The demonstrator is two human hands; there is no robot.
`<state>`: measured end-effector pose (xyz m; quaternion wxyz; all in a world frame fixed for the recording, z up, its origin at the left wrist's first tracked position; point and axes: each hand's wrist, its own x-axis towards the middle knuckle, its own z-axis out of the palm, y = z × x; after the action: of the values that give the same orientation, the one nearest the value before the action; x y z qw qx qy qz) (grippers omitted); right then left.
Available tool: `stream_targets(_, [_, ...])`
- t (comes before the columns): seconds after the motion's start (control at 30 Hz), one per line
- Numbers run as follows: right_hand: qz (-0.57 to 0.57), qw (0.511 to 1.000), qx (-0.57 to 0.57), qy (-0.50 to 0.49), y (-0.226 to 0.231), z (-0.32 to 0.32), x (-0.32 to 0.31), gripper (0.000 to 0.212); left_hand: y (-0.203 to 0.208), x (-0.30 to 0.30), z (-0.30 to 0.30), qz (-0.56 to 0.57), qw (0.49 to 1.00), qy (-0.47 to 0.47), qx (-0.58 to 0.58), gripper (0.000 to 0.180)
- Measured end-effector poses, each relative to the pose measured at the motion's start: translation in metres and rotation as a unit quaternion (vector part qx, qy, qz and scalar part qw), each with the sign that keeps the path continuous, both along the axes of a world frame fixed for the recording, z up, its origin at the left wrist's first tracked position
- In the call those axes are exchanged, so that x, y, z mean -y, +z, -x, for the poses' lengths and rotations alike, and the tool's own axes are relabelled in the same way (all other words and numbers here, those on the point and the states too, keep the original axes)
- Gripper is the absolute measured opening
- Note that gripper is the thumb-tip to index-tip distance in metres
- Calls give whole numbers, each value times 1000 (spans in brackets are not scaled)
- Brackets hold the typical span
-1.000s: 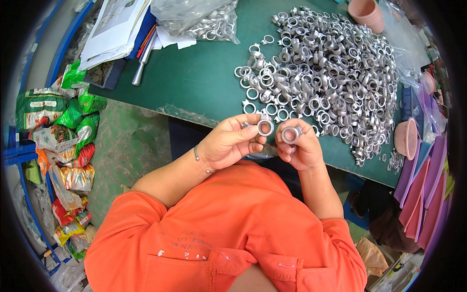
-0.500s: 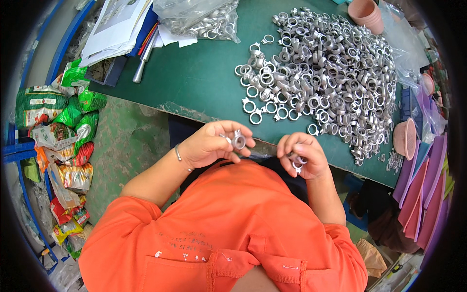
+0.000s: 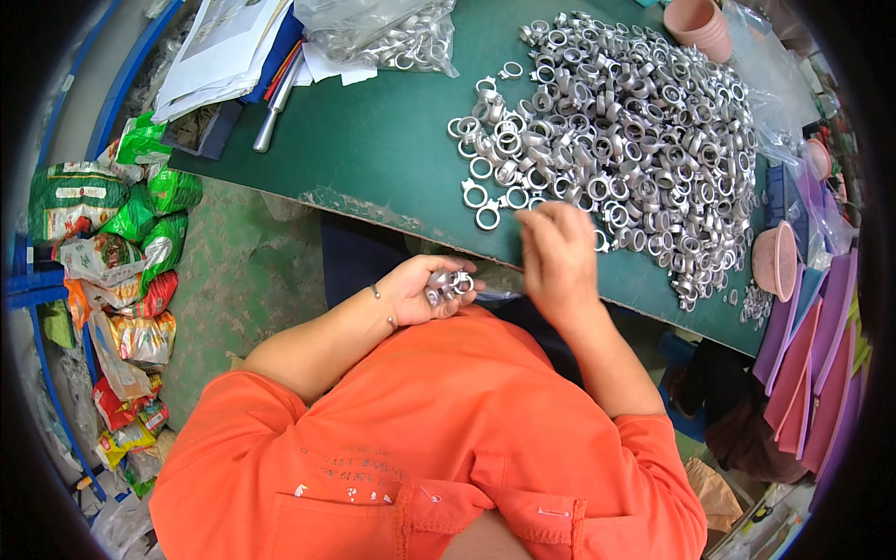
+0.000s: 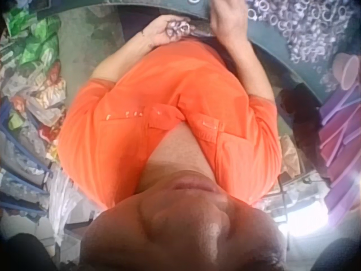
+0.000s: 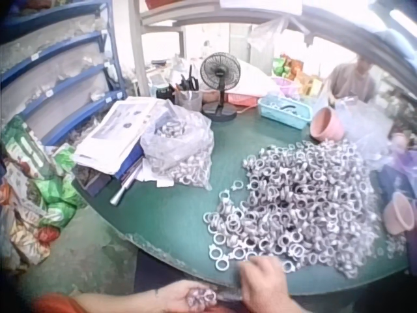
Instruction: The person picks up and joins two different grey plastic parts by hand, repeating this action many times with parts from a large pile on a green tabletop.
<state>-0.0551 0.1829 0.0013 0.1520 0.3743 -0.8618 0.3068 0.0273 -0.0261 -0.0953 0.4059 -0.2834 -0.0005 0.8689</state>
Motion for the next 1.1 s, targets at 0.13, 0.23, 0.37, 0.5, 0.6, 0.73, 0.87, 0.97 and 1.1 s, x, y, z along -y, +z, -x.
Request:
stream_targets(0.13, [-55, 996, -10, -65, -7, 10, -12, 19, -28, -19, 15, 268, 962, -11, 54, 35])
stream_targets(0.23, [-32, 997, 8, -67, -9, 9, -17, 16, -27, -28, 30, 356, 931, -40, 63, 46])
stream_targets(0.37, [70, 988, 127, -48, -7, 2, -20, 15, -16, -27, 26, 411, 894, -147, -97, 49])
stream_targets(0.5, [152, 971, 187, -7, -1, -4, -20, 11, 22, -25, 18, 460, 804, -223, -304, 35])
stream_targets(0.6, [268, 904, 330, 30, -7, -8, -24, 8, 60, -21, 18, 503, 692, -241, -458, 21])
stream_targets(0.73, [494, 588, 613, 185, -15, -8, -33, 14, 97, -24, 22, 627, 531, -109, -560, 18])
stream_targets(0.87, [518, 483, 677, 201, -6, -21, -39, 26, 101, -31, 41, 766, 296, 37, -569, 23])
stream_targets(0.97, [554, 490, 638, 216, 1, -17, -39, 18, 95, -29, 49, 796, 230, -8, -560, 24])
stream_targets(1.1, [108, 941, 309, -92, 4, 2, -40, 13, 91, -29, 49, 776, 221, 17, -591, 17])
